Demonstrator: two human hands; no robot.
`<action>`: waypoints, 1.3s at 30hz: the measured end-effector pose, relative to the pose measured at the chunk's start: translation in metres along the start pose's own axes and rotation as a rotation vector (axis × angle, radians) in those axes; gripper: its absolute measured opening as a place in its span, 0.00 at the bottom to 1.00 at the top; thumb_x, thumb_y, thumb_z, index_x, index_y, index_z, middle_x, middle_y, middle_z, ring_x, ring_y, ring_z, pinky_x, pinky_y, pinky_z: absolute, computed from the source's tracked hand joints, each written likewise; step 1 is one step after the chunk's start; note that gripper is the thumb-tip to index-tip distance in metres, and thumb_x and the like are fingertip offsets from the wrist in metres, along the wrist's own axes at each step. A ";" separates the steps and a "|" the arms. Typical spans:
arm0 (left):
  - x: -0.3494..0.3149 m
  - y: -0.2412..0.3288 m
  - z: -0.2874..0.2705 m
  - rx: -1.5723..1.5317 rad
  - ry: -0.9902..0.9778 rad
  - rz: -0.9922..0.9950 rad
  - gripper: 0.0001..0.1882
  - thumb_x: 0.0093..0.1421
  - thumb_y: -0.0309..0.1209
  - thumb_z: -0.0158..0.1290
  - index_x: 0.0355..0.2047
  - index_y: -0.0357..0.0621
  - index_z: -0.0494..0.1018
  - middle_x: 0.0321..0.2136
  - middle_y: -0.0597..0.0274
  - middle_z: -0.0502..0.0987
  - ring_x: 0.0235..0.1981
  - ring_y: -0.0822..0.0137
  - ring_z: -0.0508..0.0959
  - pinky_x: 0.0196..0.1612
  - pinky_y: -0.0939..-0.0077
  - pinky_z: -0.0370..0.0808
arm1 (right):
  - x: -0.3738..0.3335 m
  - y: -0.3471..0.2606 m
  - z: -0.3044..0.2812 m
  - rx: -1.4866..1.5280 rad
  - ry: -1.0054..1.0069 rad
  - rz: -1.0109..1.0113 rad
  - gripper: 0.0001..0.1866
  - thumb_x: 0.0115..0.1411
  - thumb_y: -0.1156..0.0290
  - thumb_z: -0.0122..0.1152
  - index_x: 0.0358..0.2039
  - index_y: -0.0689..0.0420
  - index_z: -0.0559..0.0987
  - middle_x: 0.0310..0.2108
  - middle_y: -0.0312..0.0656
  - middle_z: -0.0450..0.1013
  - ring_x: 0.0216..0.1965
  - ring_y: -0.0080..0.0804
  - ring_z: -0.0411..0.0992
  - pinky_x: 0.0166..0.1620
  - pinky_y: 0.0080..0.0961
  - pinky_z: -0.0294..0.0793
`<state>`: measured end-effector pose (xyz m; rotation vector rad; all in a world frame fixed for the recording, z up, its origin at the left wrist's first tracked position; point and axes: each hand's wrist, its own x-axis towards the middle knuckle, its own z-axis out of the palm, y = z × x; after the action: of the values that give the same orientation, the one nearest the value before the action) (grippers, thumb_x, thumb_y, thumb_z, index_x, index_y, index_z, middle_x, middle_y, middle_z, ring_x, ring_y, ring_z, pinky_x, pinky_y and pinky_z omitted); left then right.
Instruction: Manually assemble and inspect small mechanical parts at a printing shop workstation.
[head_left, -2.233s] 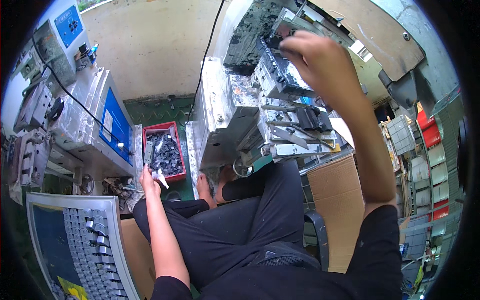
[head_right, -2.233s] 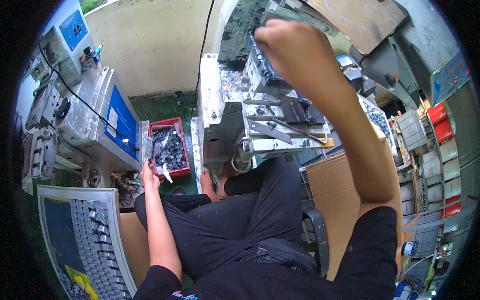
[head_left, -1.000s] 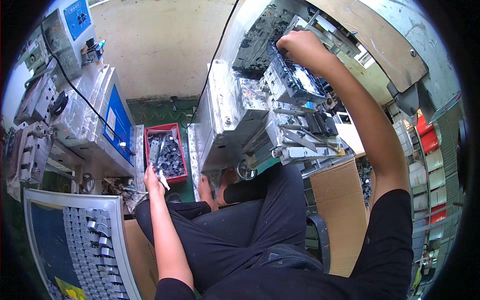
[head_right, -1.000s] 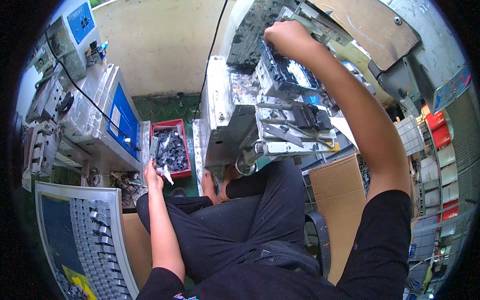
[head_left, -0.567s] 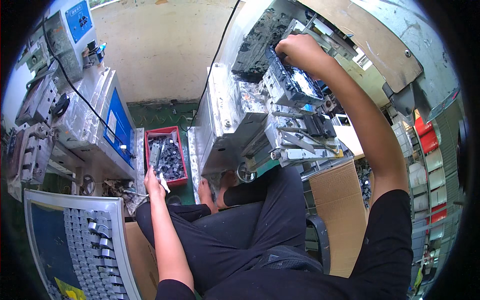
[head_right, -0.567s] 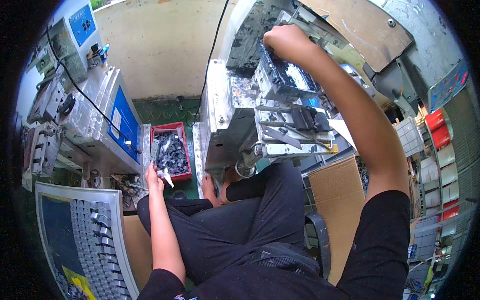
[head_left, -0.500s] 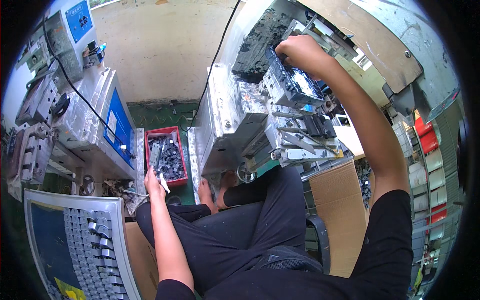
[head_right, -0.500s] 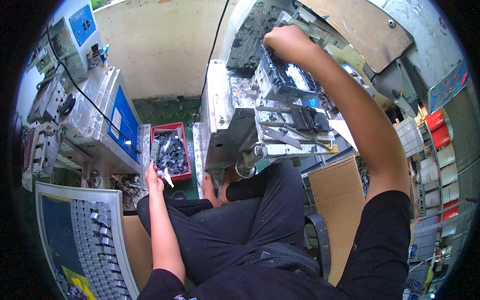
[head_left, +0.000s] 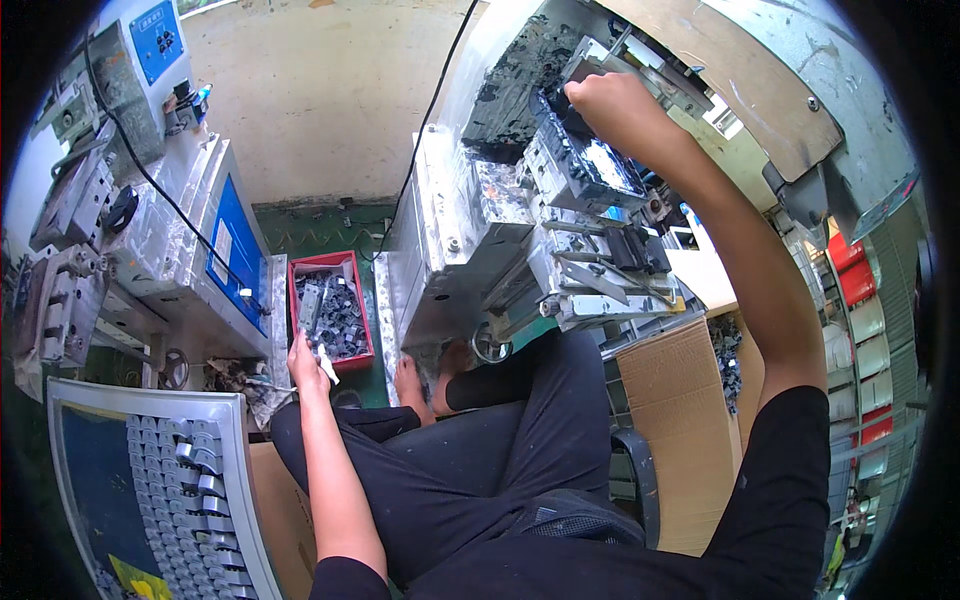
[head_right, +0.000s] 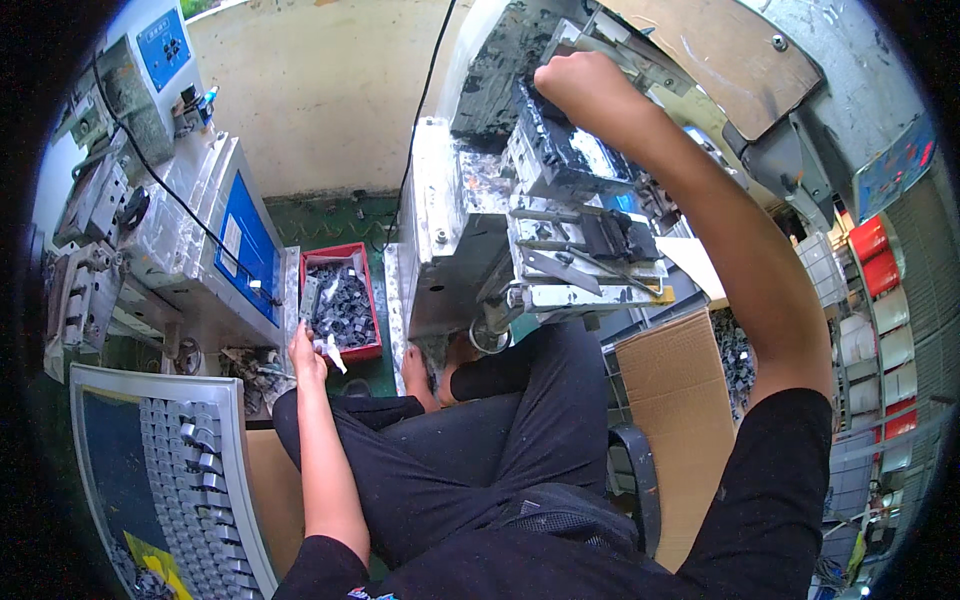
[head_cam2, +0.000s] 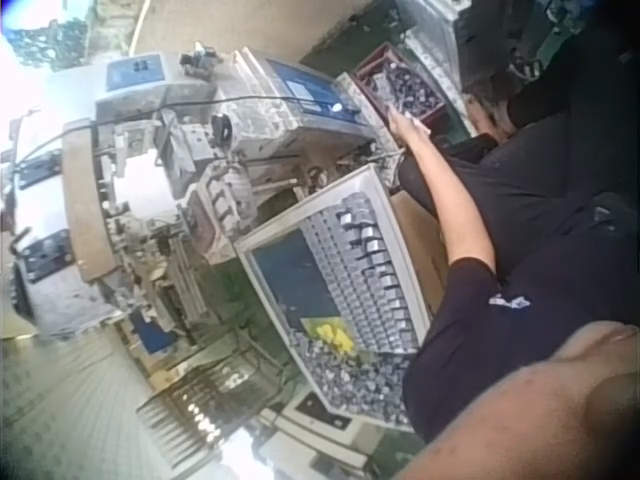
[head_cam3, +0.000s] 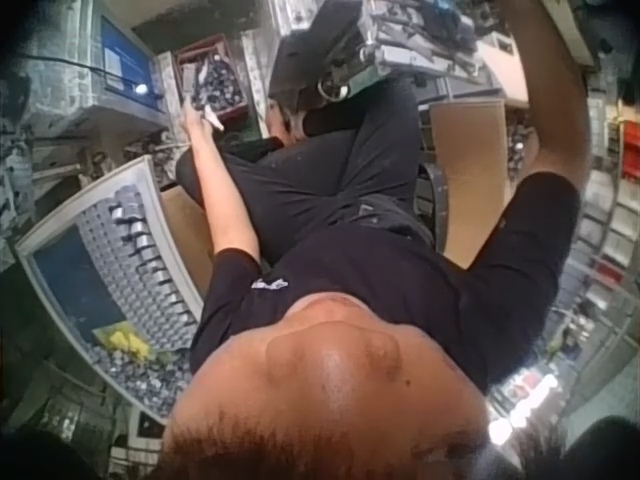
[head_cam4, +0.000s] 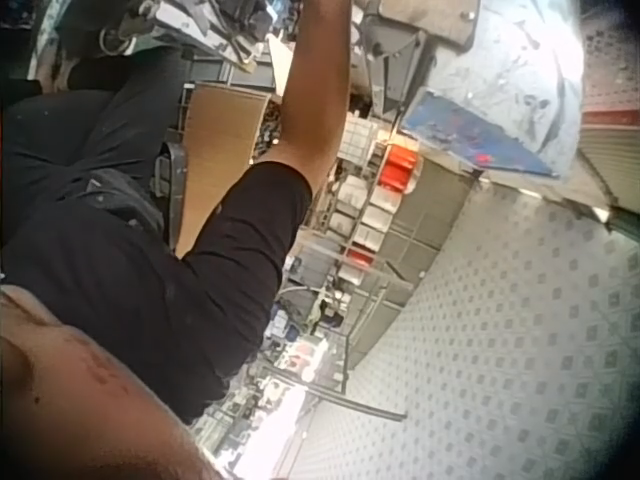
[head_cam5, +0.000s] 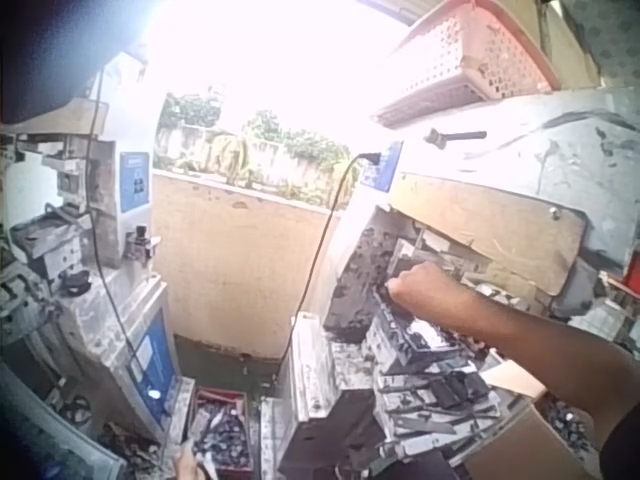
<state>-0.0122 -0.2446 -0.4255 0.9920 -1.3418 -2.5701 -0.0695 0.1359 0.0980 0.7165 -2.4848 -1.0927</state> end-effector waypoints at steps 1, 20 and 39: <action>0.001 -0.001 0.000 0.005 0.004 0.003 0.14 0.61 0.46 0.60 0.38 0.50 0.77 0.31 0.71 0.73 0.29 0.75 0.67 0.29 0.76 0.61 | -0.002 -0.002 -0.002 0.004 0.081 0.005 0.03 0.53 0.80 0.56 0.29 0.62 0.76 0.25 0.52 0.77 0.32 0.50 0.79 0.36 0.41 0.78; -0.021 0.016 0.013 -0.013 0.008 0.009 0.12 0.68 0.37 0.52 0.43 0.43 0.78 0.27 0.74 0.74 0.24 0.80 0.72 0.24 0.85 0.66 | -0.012 -0.009 -0.032 0.141 0.020 0.257 0.07 0.55 0.80 0.56 0.36 0.63 0.77 0.29 0.56 0.77 0.34 0.52 0.80 0.38 0.41 0.79; -0.012 0.009 0.008 -0.004 0.011 0.028 0.14 0.67 0.38 0.54 0.43 0.41 0.78 0.27 0.72 0.74 0.24 0.78 0.71 0.25 0.82 0.66 | 0.018 -0.012 0.001 -0.021 0.033 -0.051 0.03 0.53 0.79 0.57 0.28 0.60 0.78 0.26 0.51 0.78 0.33 0.49 0.80 0.37 0.39 0.80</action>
<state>-0.0091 -0.2405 -0.4092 0.9777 -1.3376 -2.5423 -0.0810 0.1193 0.0905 0.7900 -2.4367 -1.1137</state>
